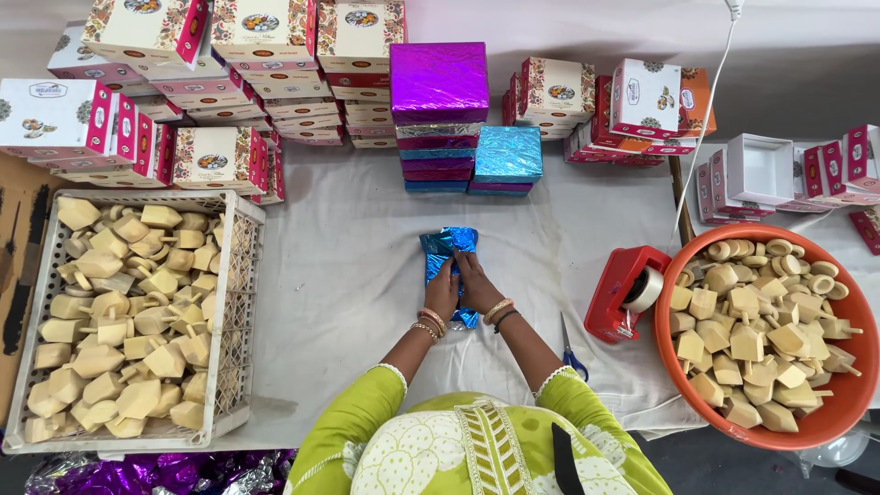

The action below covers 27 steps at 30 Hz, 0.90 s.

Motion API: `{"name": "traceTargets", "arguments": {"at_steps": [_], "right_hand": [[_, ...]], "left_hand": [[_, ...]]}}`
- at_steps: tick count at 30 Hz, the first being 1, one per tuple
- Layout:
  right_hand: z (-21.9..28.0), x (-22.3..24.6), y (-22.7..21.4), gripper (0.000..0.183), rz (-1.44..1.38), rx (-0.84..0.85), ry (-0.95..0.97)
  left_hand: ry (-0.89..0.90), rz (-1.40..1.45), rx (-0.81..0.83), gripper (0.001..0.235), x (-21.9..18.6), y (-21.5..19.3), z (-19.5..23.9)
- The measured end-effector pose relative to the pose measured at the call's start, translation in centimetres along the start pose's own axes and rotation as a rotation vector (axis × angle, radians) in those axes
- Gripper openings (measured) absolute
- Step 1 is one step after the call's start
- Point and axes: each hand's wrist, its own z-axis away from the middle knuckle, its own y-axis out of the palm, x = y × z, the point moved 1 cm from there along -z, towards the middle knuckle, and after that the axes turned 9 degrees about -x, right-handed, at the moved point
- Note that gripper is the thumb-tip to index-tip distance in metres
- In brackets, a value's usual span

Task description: The person wraps small rectangular boxes in shiny metallic foil paper, folding the edges and securing them with clear tape. They place the wrapped boxes into a larger cardboard box and then proceed to wrap another box using a different color of foil.

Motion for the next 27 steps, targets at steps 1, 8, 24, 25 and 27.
{"name": "traceTargets", "arguments": {"at_steps": [1,8,24,25,27], "right_hand": [[-0.4,1.0,-1.0,0.105,0.002,-0.001,0.002],[-0.7,0.6,-2.8,0.109,-0.242,0.228,0.21],[-1.1,2.9,-3.5,0.016,-0.169,-0.219,0.186],[-1.1,2.3,-3.2,0.016,-0.169,-0.217,0.186],[-0.8,1.1,-2.8,0.025,-0.272,-0.25,0.192]], "left_hand": [[0.001,0.002,0.002,0.045,-0.3,-0.1,0.0],[-0.011,-0.069,0.068,0.05,-0.7,-0.2,0.3],[-0.091,-0.018,0.242,0.09,-0.6,-0.6,0.2],[-0.092,-0.018,0.242,0.09,-0.6,-0.6,0.1],[-0.097,-0.004,0.252,0.096,-0.5,-0.7,0.1]]}}
